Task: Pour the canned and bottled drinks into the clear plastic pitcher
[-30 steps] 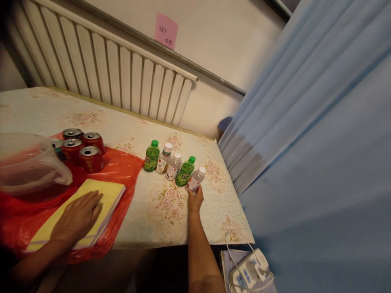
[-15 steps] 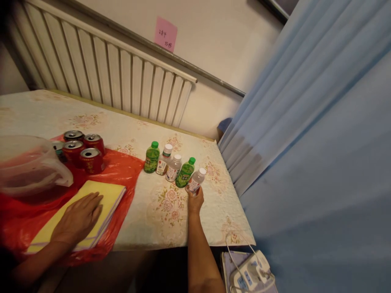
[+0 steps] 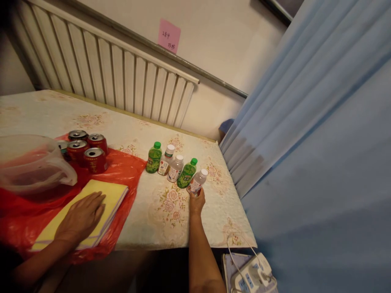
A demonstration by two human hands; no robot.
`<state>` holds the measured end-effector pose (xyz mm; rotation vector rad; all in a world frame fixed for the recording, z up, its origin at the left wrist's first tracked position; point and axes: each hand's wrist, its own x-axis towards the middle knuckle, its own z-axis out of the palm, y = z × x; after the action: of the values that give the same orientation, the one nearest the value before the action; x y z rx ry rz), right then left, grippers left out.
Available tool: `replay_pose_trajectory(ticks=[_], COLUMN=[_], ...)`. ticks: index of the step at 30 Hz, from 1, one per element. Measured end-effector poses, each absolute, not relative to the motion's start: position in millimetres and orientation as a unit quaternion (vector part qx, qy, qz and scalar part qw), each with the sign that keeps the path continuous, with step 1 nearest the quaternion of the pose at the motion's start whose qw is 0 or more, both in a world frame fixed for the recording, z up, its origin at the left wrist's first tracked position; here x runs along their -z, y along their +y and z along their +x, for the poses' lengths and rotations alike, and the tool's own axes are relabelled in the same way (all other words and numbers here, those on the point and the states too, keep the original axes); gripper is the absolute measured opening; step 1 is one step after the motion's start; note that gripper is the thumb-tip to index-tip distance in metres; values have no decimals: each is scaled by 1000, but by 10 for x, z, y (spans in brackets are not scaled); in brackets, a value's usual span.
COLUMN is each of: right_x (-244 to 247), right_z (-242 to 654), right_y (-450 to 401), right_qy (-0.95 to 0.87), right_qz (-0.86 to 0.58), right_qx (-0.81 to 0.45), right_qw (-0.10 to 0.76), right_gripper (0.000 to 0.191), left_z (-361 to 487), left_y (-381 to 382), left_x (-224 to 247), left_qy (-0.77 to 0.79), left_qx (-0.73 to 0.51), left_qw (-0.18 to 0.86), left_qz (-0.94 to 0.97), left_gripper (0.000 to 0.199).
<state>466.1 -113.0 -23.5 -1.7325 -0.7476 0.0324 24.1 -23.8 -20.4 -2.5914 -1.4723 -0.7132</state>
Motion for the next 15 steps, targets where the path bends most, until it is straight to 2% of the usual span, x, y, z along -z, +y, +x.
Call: replay_pose_trajectory(ticks=[15], right_x=[153], right_z=[4614], right_y=[-1149], right_qy=[-322], right_qz=[-738], right_qx=[-28], right_qw=[592], right_gripper=[52], left_z=[233], left_y=[-227], left_x=[227], left_qy=[-490], left_qx=[218], left_qw=[41], left_qz=[-843], left_gripper=[47])
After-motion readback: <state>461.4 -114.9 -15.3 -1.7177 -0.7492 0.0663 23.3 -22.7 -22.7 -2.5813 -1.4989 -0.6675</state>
